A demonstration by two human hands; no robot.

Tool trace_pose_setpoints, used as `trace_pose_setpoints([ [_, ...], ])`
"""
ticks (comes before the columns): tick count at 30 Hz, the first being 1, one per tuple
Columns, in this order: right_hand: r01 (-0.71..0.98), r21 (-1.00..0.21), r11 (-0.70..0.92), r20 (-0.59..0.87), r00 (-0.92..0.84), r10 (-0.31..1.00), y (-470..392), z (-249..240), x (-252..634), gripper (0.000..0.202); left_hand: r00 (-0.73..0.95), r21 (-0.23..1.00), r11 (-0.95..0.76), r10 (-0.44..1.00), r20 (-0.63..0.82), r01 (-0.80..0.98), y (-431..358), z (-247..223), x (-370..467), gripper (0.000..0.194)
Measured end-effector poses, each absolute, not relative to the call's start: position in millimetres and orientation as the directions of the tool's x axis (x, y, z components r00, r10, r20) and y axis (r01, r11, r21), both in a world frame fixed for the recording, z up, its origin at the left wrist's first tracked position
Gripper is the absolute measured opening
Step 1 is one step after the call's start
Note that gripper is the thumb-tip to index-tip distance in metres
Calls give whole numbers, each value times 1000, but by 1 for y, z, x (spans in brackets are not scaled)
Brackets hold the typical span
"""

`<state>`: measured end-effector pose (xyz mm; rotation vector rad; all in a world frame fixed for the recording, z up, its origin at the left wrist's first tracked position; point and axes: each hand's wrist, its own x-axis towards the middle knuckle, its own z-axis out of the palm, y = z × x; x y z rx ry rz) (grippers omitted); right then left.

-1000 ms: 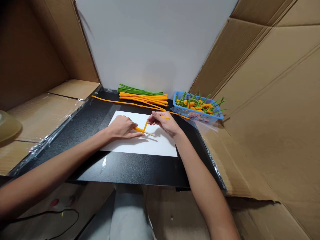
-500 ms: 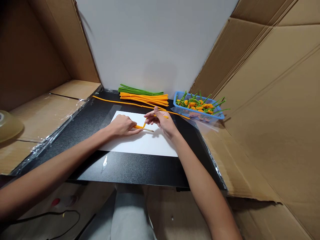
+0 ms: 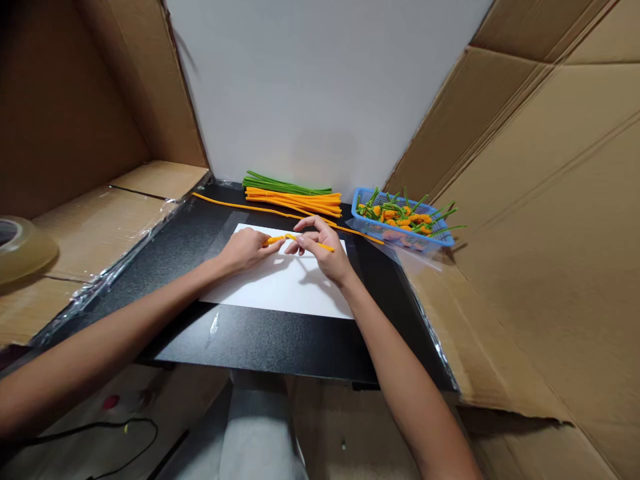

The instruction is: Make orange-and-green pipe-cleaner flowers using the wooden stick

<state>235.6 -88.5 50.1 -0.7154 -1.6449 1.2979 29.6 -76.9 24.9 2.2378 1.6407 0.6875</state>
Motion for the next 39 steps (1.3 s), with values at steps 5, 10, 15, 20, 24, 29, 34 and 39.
trace_pose_setpoints([
  [5, -62, -974, 218, 217, -528, 821, -90, 42, 228, 32, 69, 857, -119, 993, 97, 501, -72, 23, 30, 65],
  [10, -71, -997, 24, 63, -615, 786, -81, 32, 234, 33, 265, 987, 159, 953, -149, -15, -74, 27, 34, 67],
  [15, -52, -993, -103, -56, -562, 825, -73, 32, 249, 31, 498, 977, 202, 856, -141, -70, -78, 32, 34, 75],
  [20, -2, -993, -121, -110, -393, 913, -66, 33, 260, 32, 461, 986, 41, 880, -112, 160, -80, 29, 36, 74],
  [24, 42, -992, -116, -124, -306, 944, -63, 35, 265, 33, 437, 846, -217, 899, -20, 486, -85, 31, 38, 74],
  [29, 203, -978, -45, -101, -276, 956, -66, 38, 264, 32, 528, 404, -534, 838, 137, 743, -88, 29, 37, 72],
  [34, 188, -980, 64, -10, -369, 929, -71, 43, 258, 33, 427, 251, -448, 894, 136, 858, -87, 24, 39, 77],
  [39, 143, -990, -6, -72, -460, 885, -76, 49, 257, 37, 173, 419, -207, 978, 119, 884, -89, 27, 42, 78],
])
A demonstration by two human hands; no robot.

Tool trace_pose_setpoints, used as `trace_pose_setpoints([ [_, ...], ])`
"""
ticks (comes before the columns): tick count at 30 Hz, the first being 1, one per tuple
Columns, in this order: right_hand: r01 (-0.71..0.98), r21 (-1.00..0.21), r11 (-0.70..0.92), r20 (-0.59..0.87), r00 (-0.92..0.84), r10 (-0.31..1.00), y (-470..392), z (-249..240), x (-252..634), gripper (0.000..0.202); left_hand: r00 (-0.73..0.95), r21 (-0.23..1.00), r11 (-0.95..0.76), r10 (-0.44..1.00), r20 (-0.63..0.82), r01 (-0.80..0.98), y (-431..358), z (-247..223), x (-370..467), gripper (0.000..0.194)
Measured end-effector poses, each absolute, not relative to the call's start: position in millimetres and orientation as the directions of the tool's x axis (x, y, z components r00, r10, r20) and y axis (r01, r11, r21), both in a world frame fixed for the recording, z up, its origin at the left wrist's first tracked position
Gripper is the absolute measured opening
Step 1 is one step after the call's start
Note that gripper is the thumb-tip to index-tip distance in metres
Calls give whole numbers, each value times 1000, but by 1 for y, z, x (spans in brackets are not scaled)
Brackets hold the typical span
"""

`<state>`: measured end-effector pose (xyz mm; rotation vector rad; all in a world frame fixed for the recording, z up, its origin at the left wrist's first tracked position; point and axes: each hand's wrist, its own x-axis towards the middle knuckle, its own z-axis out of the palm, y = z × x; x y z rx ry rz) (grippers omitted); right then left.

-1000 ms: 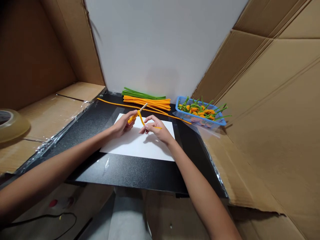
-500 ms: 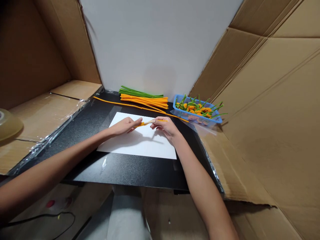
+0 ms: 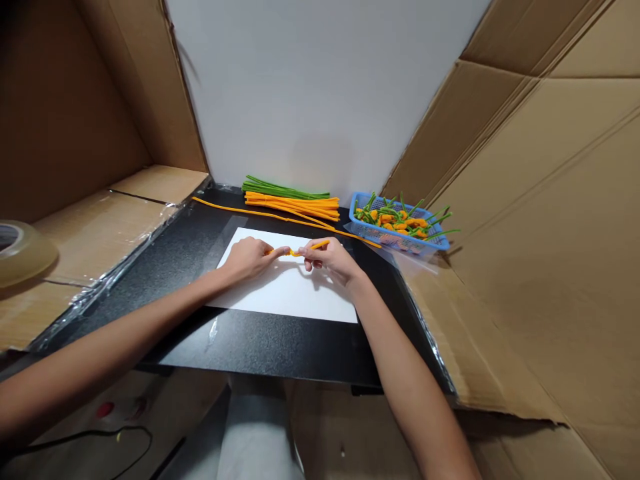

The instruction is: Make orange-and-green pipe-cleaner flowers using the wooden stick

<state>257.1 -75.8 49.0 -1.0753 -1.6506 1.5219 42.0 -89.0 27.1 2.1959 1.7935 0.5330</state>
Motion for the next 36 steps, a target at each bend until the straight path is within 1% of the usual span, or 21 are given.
trace_pose_setpoints([
  [3, 159, -986, -53, -122, -465, 877, -77, 51, 258, 36, 108, 560, -143, 990, 96, 816, -87, 27, 41, 74],
  [7, 185, -979, -83, -159, -444, 882, -76, 50, 259, 36, 77, 741, -105, 994, 72, 663, -81, 22, 40, 73],
  [9, 179, -977, -119, -188, -445, 876, -74, 47, 261, 35, 107, 811, -105, 993, 52, 575, -79, 20, 41, 74],
  [12, 173, -971, -165, -226, -442, 868, -69, 41, 264, 35, 222, 872, -145, 974, 42, 468, -80, 22, 41, 75],
  [16, 145, -973, -182, -225, -388, 894, -63, 35, 271, 35, 377, 871, -230, 925, 57, 433, -84, 28, 39, 76],
  [22, 137, -983, -122, -162, -335, 928, -61, 39, 277, 35, 507, 853, -311, 859, 64, 418, -86, 30, 37, 69],
  [25, 122, -989, -79, -114, -318, 941, -63, 43, 275, 34, 532, 846, -327, 845, 62, 421, -86, 30, 36, 66],
  [30, 142, -988, -62, -102, -295, 950, -64, 46, 272, 35, 529, 808, -374, 843, 93, 454, -89, 32, 36, 66],
  [36, 127, -992, -8, -44, -288, 956, -63, 45, 274, 35, 523, 781, -408, 843, 124, 473, -86, 28, 38, 61],
])
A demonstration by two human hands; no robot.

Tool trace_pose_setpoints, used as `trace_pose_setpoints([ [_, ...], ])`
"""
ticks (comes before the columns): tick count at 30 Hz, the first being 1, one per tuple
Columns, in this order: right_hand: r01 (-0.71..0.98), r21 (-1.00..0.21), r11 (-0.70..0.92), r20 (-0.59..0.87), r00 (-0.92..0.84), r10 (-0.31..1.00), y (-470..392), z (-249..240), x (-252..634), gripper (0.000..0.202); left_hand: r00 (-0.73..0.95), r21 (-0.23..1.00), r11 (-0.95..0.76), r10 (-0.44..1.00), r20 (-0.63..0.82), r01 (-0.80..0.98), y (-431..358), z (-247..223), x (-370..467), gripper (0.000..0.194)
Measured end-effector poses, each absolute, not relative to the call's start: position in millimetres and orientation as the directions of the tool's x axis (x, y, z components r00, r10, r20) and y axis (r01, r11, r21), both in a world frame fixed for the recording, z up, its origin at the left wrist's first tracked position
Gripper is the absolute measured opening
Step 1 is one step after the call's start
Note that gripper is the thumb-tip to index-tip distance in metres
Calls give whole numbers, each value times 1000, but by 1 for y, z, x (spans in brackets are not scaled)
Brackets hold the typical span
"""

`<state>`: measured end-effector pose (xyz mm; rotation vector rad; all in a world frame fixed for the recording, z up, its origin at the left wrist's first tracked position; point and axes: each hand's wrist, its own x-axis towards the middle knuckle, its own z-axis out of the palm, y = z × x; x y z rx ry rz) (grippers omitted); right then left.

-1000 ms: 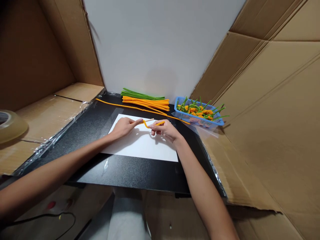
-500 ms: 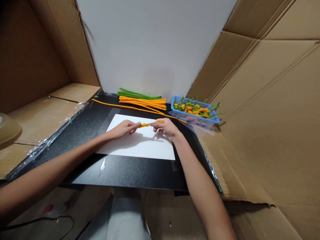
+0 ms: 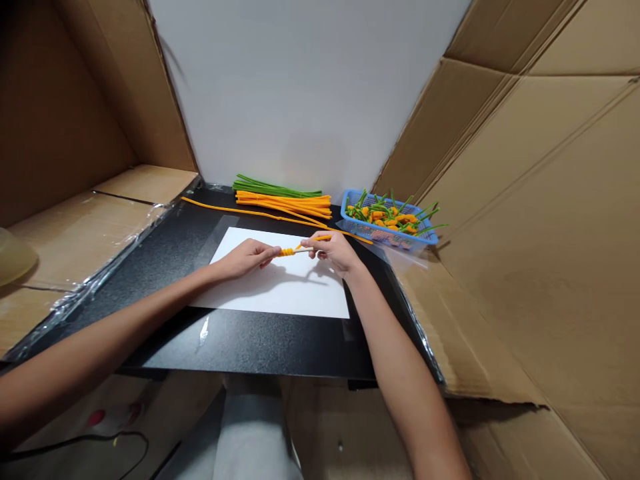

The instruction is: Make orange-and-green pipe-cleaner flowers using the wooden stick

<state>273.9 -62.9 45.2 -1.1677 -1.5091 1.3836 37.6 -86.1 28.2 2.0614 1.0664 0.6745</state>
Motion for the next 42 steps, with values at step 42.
trace_pose_setpoints([
  [42, -2, -1000, -24, -21, -419, 908, -63, 41, 268, 40, 431, 971, 181, 897, -98, -155, -84, 27, 45, 42],
])
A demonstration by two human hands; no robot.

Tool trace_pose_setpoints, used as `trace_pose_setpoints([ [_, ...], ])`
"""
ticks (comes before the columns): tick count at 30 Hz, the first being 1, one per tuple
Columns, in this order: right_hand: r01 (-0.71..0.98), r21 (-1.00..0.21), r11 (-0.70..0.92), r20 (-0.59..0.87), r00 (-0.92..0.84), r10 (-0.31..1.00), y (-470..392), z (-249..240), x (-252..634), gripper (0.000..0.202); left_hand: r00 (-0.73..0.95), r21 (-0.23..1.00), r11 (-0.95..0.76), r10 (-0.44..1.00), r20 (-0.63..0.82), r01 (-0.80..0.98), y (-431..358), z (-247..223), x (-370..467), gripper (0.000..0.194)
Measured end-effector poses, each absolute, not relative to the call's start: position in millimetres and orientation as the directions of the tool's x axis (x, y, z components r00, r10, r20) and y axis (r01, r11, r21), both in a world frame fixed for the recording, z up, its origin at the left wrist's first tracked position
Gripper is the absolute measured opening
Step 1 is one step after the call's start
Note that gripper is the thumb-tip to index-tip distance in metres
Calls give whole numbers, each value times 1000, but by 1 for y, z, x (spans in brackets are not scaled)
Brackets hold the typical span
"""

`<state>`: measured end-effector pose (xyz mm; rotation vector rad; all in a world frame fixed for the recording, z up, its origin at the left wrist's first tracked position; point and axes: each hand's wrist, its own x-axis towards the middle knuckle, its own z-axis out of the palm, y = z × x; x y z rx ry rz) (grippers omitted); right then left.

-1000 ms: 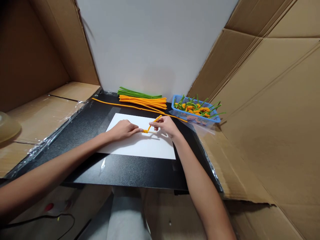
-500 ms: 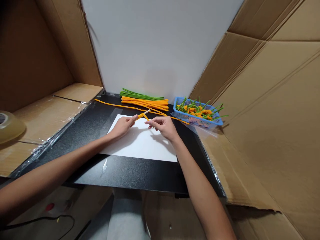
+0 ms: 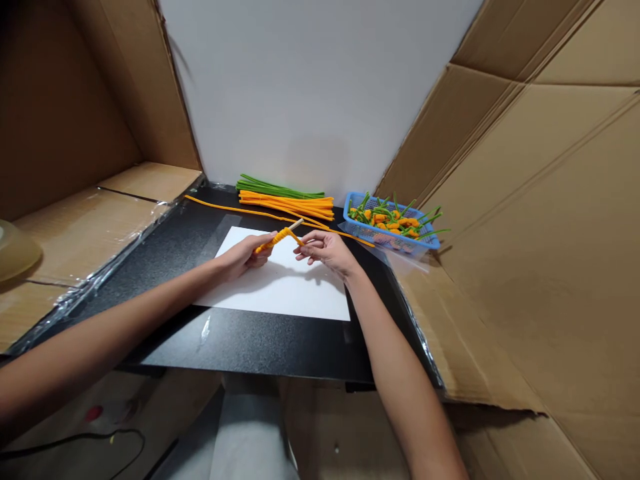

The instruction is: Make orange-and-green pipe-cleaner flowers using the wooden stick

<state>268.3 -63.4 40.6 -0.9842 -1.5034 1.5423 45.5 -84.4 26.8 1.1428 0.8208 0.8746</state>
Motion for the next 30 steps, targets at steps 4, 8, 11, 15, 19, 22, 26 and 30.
trace_pose_setpoints([
  [4, 66, -998, -15, -45, -482, 875, -63, 42, 271, 34, 525, 961, 220, 845, -101, -169, -89, 27, 47, 37],
  [8, 108, -994, 3, -56, -534, 843, -64, 46, 275, 31, 626, 992, 129, 773, -101, 1, -87, 29, 40, 44],
  [11, 209, -976, 57, -71, -556, 828, -63, 47, 280, 29, 689, 949, -148, 719, -89, 278, -83, 35, 30, 52],
  [15, 369, -925, 90, -135, -541, 830, -63, 46, 281, 29, 692, 700, -469, 720, -50, 539, -79, 44, 21, 56],
  [19, 424, -905, 18, -191, -445, 875, -67, 47, 273, 23, 666, 398, -635, 742, 77, 662, -78, 42, 18, 55],
  [22, 385, -921, -55, -213, -382, 899, -70, 50, 267, 15, 649, 218, -668, 743, 159, 711, -75, 34, 17, 56],
  [26, 293, -942, -162, -253, -303, 919, -73, 55, 260, 10, 580, 77, -607, 784, 221, 791, -72, 25, 18, 56],
  [30, 221, -949, -227, -279, -244, 929, -75, 55, 253, 12, 521, -12, -533, 821, 235, 846, -75, 27, 21, 52],
])
